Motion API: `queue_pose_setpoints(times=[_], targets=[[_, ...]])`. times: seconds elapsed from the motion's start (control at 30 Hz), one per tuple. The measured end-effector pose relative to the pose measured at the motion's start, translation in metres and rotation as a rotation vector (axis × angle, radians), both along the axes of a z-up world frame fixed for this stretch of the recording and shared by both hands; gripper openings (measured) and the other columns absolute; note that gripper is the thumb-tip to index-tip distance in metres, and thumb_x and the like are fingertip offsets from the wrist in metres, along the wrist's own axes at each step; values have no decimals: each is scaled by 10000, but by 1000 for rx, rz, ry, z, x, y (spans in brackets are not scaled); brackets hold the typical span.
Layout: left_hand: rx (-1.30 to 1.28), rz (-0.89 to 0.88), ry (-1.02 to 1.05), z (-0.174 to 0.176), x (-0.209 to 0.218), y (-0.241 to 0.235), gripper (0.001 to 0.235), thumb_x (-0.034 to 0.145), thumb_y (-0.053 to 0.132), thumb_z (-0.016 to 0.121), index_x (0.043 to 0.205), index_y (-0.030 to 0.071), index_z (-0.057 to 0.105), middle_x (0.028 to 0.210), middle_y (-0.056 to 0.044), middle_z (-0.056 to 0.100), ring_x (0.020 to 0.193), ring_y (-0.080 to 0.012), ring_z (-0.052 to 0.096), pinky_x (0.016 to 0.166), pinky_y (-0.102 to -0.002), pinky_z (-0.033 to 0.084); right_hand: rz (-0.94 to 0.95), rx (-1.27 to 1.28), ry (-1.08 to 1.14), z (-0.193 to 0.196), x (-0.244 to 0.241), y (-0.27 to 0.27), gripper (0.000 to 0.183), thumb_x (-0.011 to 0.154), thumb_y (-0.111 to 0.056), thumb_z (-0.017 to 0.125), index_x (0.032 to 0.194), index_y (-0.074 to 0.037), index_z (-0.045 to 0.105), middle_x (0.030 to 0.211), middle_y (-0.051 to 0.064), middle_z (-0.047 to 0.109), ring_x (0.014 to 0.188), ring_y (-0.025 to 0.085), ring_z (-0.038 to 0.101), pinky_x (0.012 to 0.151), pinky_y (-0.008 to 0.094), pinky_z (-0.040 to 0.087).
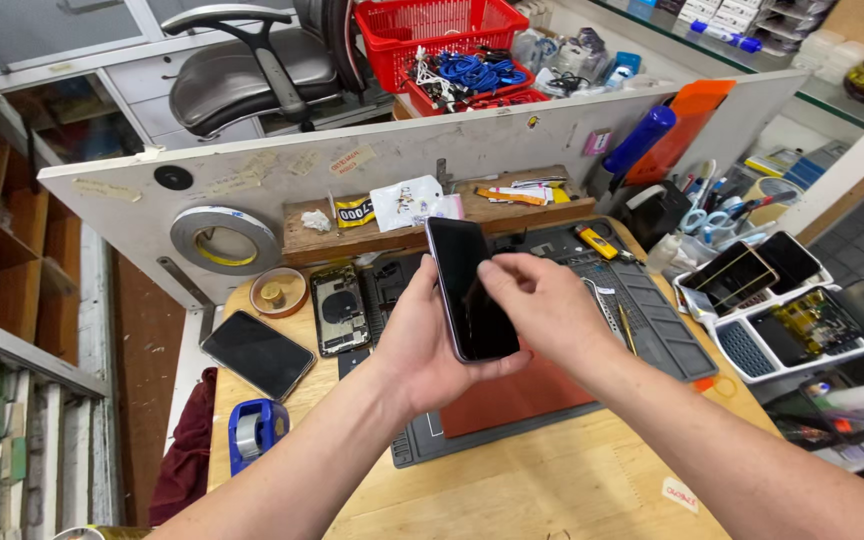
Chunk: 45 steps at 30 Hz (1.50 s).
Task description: The person reassembles a disassembled smartphone on a workbench, connecting internal components and securing the display. They then power on the device and test the touchscreen by navigating the dialer interface.
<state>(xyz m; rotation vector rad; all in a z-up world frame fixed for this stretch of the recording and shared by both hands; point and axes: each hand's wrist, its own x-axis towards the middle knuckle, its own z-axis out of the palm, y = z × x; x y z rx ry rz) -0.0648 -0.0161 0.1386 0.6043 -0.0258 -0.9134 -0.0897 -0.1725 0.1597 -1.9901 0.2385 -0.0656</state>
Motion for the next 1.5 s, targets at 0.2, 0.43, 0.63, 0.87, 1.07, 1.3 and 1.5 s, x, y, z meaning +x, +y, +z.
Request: queue_pose_setpoints(times=[0.2,0.43,0.63,0.87,1.07,1.3,1.5], targets=[[-102,-144,105,3,2,0,711,1027,682,278,1310,126,619,1239,-124,677,1111,-330,652,939,-632,501,-92,359,-32,-12,-5,-19,446,960,-164,603,1394,-64,621,960,53,717,753,108,623,545,293,510],[-123,-200,151,7,1,-7,739,1017,693,276,1296,106,629,1217,-161,685,1087,-343,652,953,-656,491,-156,458,-74,-10,-20,-28,441,945,-147,624,1377,-58,625,965,27,749,751,92,651,531,259,479],[-216,-251,130,1,-1,-10,772,1008,735,270,1257,111,650,1179,-152,705,1047,-333,682,921,-632,520,-231,466,-100,-13,-25,-24,397,942,-138,654,1322,-25,667,954,52,763,737,100,653,578,251,507],[-215,-230,95,-5,2,-7,897,977,849,222,1236,109,657,1161,-132,709,1035,-293,687,794,-517,569,-128,512,-58,-14,-16,-25,377,950,-152,655,1304,-25,684,914,33,714,717,93,615,578,257,496],[-44,-123,78,3,1,-13,881,931,871,206,1204,158,646,1085,-65,698,972,-233,649,711,-477,555,-49,521,33,-3,-8,-15,452,883,-206,703,1298,-40,638,956,69,723,802,123,679,668,290,539],[-43,-70,27,9,2,-11,850,957,855,243,1170,142,654,1049,-55,681,937,-215,638,703,-469,561,11,528,73,8,-1,-5,568,821,-253,747,1327,-68,566,980,71,718,875,132,676,724,302,526],[-72,-76,69,8,4,-11,807,952,815,264,1157,143,661,1039,-78,686,935,-239,653,725,-489,561,10,416,77,7,2,-11,555,862,-327,717,1343,-79,594,992,58,698,842,113,623,700,287,492]])
